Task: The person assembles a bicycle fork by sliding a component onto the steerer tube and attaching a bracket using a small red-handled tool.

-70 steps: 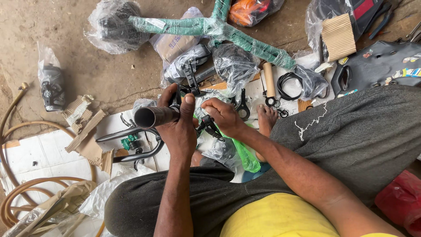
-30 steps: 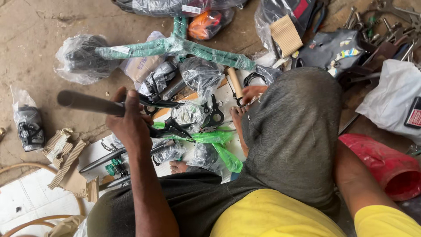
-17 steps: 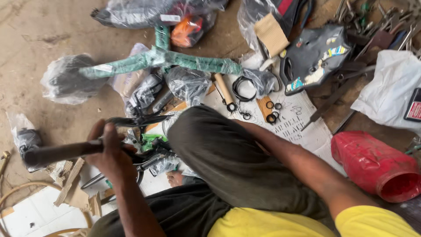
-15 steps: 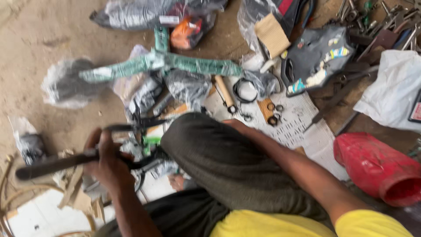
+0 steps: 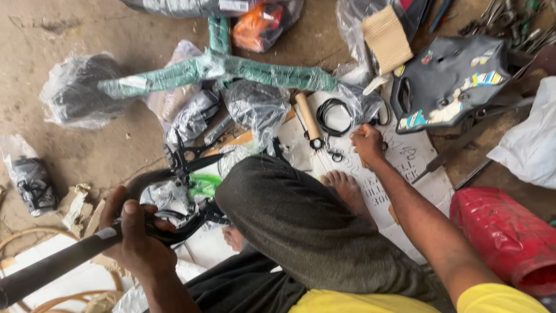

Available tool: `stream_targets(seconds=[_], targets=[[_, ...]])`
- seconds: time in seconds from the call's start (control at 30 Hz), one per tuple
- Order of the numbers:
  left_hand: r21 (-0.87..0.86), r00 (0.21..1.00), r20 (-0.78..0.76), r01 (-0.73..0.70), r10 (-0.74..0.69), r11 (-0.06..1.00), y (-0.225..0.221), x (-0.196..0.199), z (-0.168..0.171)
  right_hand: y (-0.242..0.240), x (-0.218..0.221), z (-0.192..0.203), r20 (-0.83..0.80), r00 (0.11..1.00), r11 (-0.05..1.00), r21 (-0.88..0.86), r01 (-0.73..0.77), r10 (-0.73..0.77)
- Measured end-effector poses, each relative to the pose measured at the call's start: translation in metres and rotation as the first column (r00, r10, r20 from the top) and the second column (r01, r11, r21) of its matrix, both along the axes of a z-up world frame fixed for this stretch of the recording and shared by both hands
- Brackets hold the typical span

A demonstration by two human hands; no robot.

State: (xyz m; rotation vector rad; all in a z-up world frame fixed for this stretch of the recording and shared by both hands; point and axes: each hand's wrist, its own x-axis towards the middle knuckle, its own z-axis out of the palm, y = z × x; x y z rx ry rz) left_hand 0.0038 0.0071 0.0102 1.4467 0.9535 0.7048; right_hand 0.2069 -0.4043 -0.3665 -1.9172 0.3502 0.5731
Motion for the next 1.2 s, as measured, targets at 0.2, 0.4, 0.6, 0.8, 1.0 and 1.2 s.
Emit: stream_targets(seconds=[0.2, 0.4, 0.6, 0.8, 1.0, 1.2], targets=[[-0.010, 1.000, 0.023, 0.010, -0.010, 1.000, 0.002, -0.001, -0.003, -0.004, -0.049, 0.024, 0.482, 0.643, 0.790, -0.496, -0.360, 0.595], [-0.004, 0.999, 0.037, 0.026, -0.026, 1.000, 0.000, -0.003, -0.004, 0.020, -0.042, 0.039, 0.363, 0.441, 0.571, -0.553, -0.606, 0.820], [0.035, 0.997, 0.067, 0.039, -0.041, 0.999, 0.001, -0.005, -0.003, 0.026, -0.034, 0.032, 0.419, 0.536, 0.671, -0.571, -0.473, 0.733], [0.068, 0.995, 0.069, 0.063, -0.068, 0.996, 0.002, -0.010, -0.006, 0.019, -0.027, 0.019, 0.241, 0.756, 0.736, -0.528, -0.424, 0.609], [0.056, 0.994, 0.080, 0.065, -0.070, 0.996, 0.001, -0.012, -0.006, 0.005, -0.039, 0.014, 0.477, 0.629, 0.778, -0.500, -0.380, 0.614], [-0.073, 0.998, 0.064, 0.030, -0.025, 0.997, 0.000, -0.004, -0.005, 0.024, -0.037, 0.013, 0.331, 0.714, 0.754, -0.509, -0.416, 0.617]])
